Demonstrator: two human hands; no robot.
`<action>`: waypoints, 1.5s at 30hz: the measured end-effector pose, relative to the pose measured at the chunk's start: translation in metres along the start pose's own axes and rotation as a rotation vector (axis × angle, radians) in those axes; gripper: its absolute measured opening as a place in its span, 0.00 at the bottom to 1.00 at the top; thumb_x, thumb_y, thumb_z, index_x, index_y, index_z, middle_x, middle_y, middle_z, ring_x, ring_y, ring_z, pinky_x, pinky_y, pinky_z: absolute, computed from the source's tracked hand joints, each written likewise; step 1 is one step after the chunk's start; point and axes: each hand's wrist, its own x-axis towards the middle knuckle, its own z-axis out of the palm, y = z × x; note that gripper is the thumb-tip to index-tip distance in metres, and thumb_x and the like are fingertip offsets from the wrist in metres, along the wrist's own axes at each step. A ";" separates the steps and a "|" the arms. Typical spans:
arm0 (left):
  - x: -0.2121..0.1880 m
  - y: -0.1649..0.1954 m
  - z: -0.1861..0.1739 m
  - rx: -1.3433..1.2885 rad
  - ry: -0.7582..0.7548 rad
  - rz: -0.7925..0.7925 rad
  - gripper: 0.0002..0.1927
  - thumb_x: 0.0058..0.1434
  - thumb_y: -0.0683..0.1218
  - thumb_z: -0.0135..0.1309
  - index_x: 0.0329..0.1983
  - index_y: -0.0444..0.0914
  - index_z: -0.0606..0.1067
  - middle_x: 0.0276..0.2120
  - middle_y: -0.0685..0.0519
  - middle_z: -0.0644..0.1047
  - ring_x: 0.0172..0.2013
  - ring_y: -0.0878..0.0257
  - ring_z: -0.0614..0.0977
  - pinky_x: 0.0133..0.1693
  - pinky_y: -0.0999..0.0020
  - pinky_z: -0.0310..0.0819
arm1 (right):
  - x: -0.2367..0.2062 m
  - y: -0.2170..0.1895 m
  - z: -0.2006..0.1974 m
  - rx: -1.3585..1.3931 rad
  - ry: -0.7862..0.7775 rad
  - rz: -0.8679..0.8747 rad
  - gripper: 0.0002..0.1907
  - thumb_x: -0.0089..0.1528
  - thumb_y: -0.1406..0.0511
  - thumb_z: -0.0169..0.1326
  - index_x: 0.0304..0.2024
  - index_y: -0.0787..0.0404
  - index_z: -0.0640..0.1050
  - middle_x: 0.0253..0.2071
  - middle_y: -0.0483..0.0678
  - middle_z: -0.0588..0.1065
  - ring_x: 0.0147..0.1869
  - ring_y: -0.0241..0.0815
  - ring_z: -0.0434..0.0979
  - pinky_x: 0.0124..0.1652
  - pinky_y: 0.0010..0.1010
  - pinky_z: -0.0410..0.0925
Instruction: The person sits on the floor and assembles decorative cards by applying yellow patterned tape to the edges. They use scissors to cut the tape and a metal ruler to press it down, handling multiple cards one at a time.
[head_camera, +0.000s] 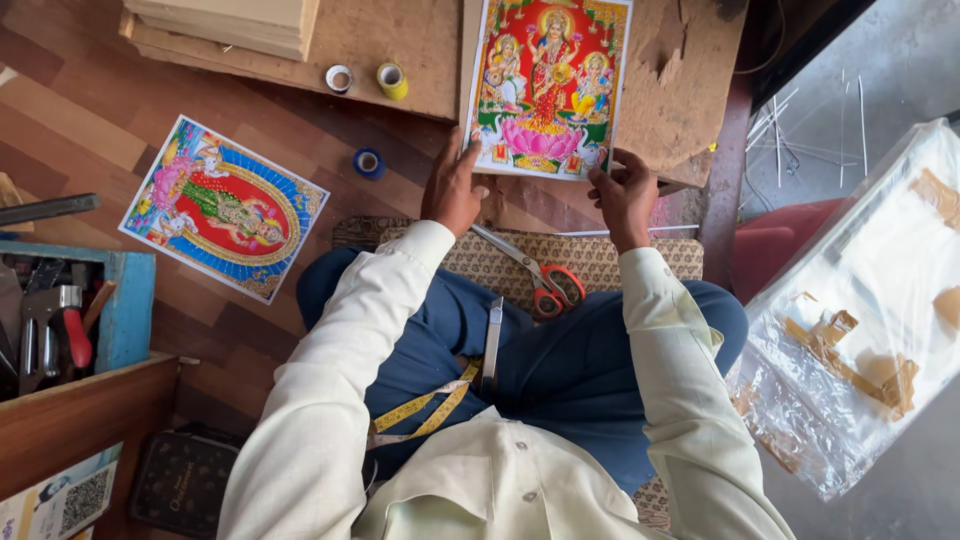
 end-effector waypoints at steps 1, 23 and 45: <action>0.000 -0.001 0.003 0.013 0.016 -0.001 0.35 0.51 0.35 0.67 0.63 0.34 0.71 0.72 0.36 0.59 0.69 0.40 0.64 0.66 0.56 0.63 | 0.001 0.000 -0.001 -0.018 -0.007 0.000 0.21 0.60 0.72 0.62 0.55 0.72 0.77 0.29 0.49 0.79 0.26 0.34 0.78 0.23 0.24 0.68; -0.003 -0.024 0.007 0.039 0.224 -0.067 0.17 0.51 0.33 0.64 0.45 0.31 0.80 0.57 0.40 0.77 0.54 0.42 0.79 0.54 0.55 0.74 | -0.019 0.001 0.010 -0.469 0.014 -0.353 0.25 0.47 0.69 0.73 0.48 0.65 0.83 0.43 0.54 0.81 0.37 0.41 0.83 0.39 0.31 0.75; 0.003 -0.007 0.005 -0.091 0.320 -0.172 0.25 0.50 0.42 0.71 0.49 0.31 0.75 0.47 0.42 0.78 0.48 0.45 0.79 0.48 0.54 0.73 | -0.062 -0.006 -0.013 -0.743 -0.091 -0.305 0.10 0.61 0.61 0.70 0.39 0.59 0.84 0.34 0.51 0.81 0.35 0.48 0.83 0.36 0.37 0.74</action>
